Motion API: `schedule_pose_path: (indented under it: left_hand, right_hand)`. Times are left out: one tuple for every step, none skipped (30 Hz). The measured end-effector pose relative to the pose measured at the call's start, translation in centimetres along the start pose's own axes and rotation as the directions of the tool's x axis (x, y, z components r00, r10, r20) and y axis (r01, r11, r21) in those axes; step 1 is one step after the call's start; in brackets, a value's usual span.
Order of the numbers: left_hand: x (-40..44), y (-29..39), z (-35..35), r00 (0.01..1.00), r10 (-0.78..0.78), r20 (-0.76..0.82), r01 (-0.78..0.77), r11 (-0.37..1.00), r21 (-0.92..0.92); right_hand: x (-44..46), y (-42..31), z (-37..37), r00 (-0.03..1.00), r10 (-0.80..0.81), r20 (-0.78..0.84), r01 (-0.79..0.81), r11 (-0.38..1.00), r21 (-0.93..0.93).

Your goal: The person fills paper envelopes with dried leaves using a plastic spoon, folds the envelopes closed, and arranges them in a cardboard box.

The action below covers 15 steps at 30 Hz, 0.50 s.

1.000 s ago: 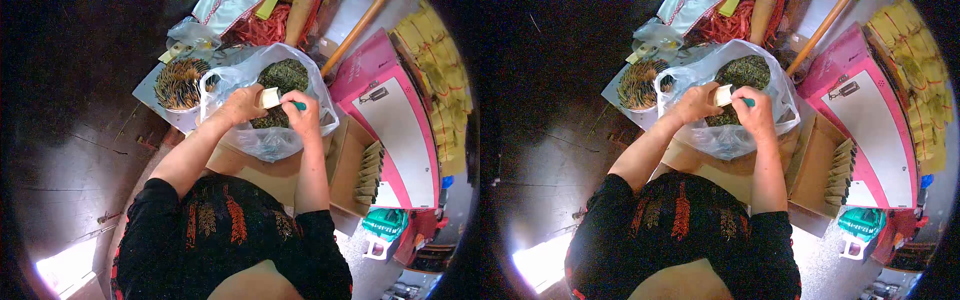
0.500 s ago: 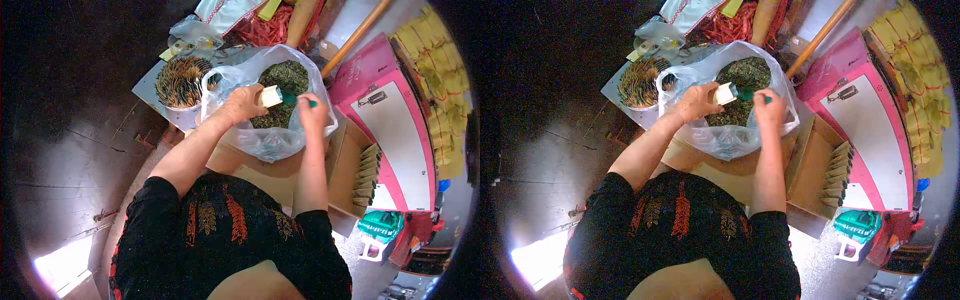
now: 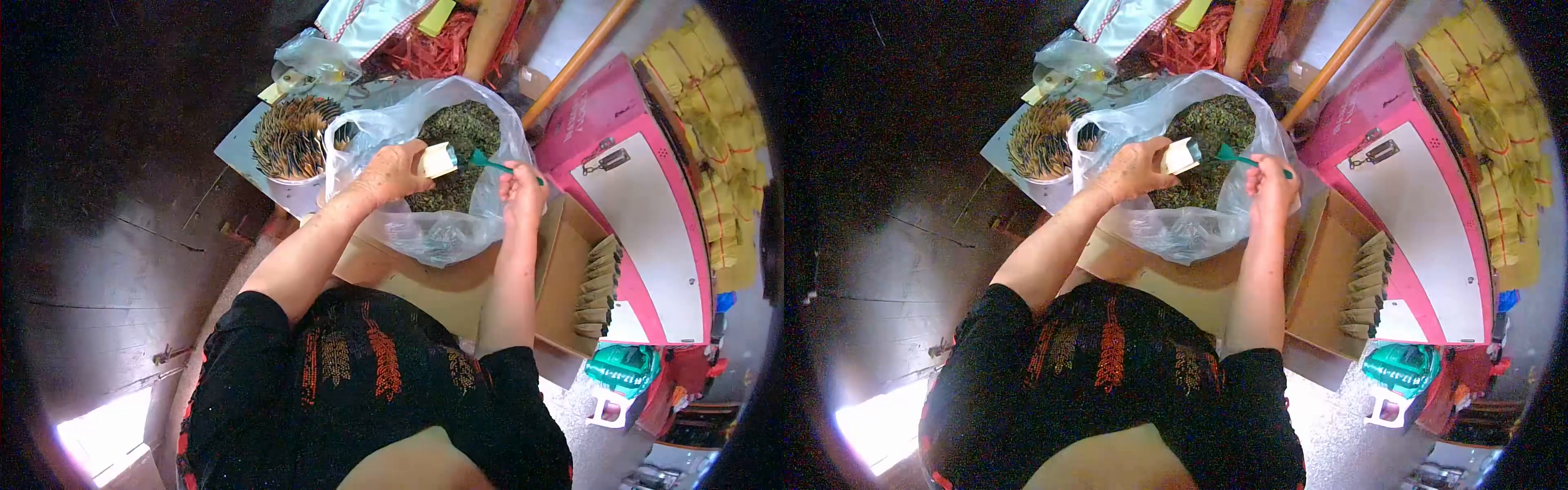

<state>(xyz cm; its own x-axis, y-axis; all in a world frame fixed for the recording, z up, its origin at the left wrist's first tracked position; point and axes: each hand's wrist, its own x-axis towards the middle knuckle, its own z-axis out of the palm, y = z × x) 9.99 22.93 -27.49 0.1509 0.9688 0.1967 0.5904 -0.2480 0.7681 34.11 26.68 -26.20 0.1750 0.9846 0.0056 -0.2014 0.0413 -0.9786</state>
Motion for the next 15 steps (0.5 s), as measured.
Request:
schedule_pose_path:
  left_hand:
    - [0.0,-0.1,0.0,1.0,-0.007,0.005,0.007,1.0,0.0]
    - [0.0,0.0,0.0,1.0,-0.014,0.009,0.014,1.0,0.001]
    - [0.0,0.1,0.0,1.0,-0.014,0.007,0.014,1.0,-0.001]
    - [-0.1,0.2,-0.1,1.0,-0.015,0.009,0.015,1.0,-0.001]
    - [-0.1,0.4,-0.2,1.0,-0.018,0.01,0.018,1.0,0.0]
    - [-0.2,0.6,-0.3,1.0,-0.018,0.009,0.018,1.0,-0.001]
    - [-0.2,0.8,-0.4,1.0,-0.029,0.011,0.029,1.0,0.008]
    - [-0.3,0.9,-0.5,0.999,-0.039,0.013,0.038,0.999,0.017]
    - [-0.2,0.9,-0.4,0.999,-0.04,0.011,0.04,0.999,0.017]
    - [-0.1,0.9,-0.4,0.998,-0.053,0.029,0.053,0.998,0.021]
    - [0.0,0.9,-0.4,0.997,-0.067,0.048,0.066,0.997,0.025]
    - [-0.1,0.8,-0.3,0.996,-0.069,0.048,0.067,0.997,0.026]
    - [-0.1,0.8,-0.2,0.997,-0.067,0.041,0.065,0.997,0.031]
    - [-0.1,0.8,-0.1,0.997,-0.064,0.034,0.063,0.997,0.037]
    - [-0.1,0.7,-0.1,0.997,-0.064,0.034,0.062,0.997,0.038]
  right_hand:
    - [0.1,-0.5,-0.6,1.0,-0.024,-0.005,0.024,1.0,0.011]
    - [-0.1,-1.1,-0.7,0.999,-0.048,-0.01,0.048,0.999,0.022]
    - [-0.4,-1.7,-0.7,0.999,-0.04,-0.01,0.041,0.998,0.051]
    - [-0.7,-2.3,-0.5,0.999,-0.041,-0.009,0.041,0.998,0.049]
    - [-1.0,-2.7,-0.1,0.998,-0.049,-0.035,0.05,0.998,0.046]
    - [-1.2,-3.0,0.2,0.997,-0.057,-0.061,0.059,0.997,0.044]
    - [-1.3,-3.0,0.2,0.997,-0.056,-0.06,0.059,0.997,0.043]
    - [-1.3,-3.1,0.1,0.998,-0.066,0.006,0.066,0.998,0.018]
    - [-1.3,-3.2,0.1,0.995,-0.074,0.072,0.074,0.997,-0.005]
    - [-1.4,-3.1,0.4,0.995,-0.073,0.073,0.074,0.997,-0.005]
    - [-1.6,-3.1,1.0,0.989,-0.104,0.105,0.11,0.992,-0.053]
    - [-2.0,-3.0,1.7,0.981,-0.133,0.138,0.148,0.984,-0.098]
    - [-2.5,-3.1,2.4,0.972,-0.145,0.185,0.172,0.975,-0.141]
    - [-3.0,-3.3,3.1,0.972,-0.145,0.185,0.172,0.975,-0.14]
    - [-3.4,-3.4,3.6,0.923,-0.229,0.309,0.317,0.909,-0.272]
